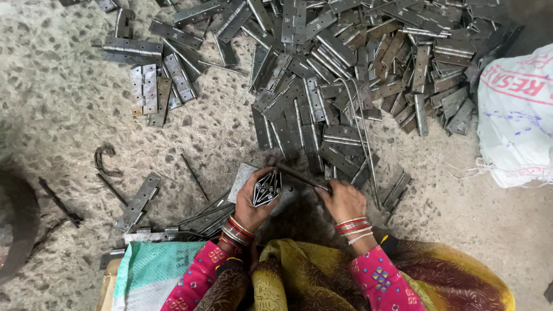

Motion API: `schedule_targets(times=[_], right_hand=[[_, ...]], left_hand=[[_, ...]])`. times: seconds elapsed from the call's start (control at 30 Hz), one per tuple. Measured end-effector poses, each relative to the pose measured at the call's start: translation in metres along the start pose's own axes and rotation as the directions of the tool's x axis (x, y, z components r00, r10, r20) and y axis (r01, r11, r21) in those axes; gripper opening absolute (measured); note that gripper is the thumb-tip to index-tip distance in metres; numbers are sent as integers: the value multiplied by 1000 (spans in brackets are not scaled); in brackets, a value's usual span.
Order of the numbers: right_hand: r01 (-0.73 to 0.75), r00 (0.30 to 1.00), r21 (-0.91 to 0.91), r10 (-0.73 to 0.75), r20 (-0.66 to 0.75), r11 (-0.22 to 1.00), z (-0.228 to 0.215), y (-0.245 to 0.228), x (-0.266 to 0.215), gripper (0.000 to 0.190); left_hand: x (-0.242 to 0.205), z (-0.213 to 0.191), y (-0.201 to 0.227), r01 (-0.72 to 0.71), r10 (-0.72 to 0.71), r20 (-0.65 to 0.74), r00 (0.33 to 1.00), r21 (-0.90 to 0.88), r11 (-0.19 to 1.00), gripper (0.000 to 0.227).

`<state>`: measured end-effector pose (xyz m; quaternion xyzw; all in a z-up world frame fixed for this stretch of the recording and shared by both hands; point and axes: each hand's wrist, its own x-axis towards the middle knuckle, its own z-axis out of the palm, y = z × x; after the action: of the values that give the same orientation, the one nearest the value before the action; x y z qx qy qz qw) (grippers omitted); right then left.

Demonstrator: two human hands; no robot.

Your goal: The person sits on the floor and repeatedly picks up metal hinge plates, inserts them into a metal jig, and uses a hammer to drive pins into the hinge. The person then removes the assembled hinge and places it aside, continuing the process with additional hinge plates from a large pile.

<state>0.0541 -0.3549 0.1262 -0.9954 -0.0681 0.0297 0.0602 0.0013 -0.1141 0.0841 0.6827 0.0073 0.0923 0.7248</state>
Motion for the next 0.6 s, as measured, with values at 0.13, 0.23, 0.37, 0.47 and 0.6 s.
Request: schedule_targets(times=[0.13, 0.23, 0.37, 0.47, 0.6], right_hand=[[67, 994, 47, -63, -89, 997, 4, 1, -4, 32], [60, 998, 34, -59, -29, 998, 6, -3, -5, 35], [21, 998, 76, -16, -62, 997, 11, -6, -2, 38], [28, 996, 50, -23, -82, 998, 20, -1, -8, 43], [46, 997, 112, -39, -64, 993, 45, 17, 7, 48]], left_hand=[[-4, -1, -15, -3, 4, -33, 999, 21, 1000, 60], [-2, -2, -31, -40, 25, -93, 995, -162, 986, 55], [4, -16, -39, 143, -293, -274, 916, -458, 877, 41], [-3, -38, -16, 273, -638, -249, 729, -749, 604, 42], [-5, -94, 65, 240, -691, -77, 718, -905, 351, 36]])
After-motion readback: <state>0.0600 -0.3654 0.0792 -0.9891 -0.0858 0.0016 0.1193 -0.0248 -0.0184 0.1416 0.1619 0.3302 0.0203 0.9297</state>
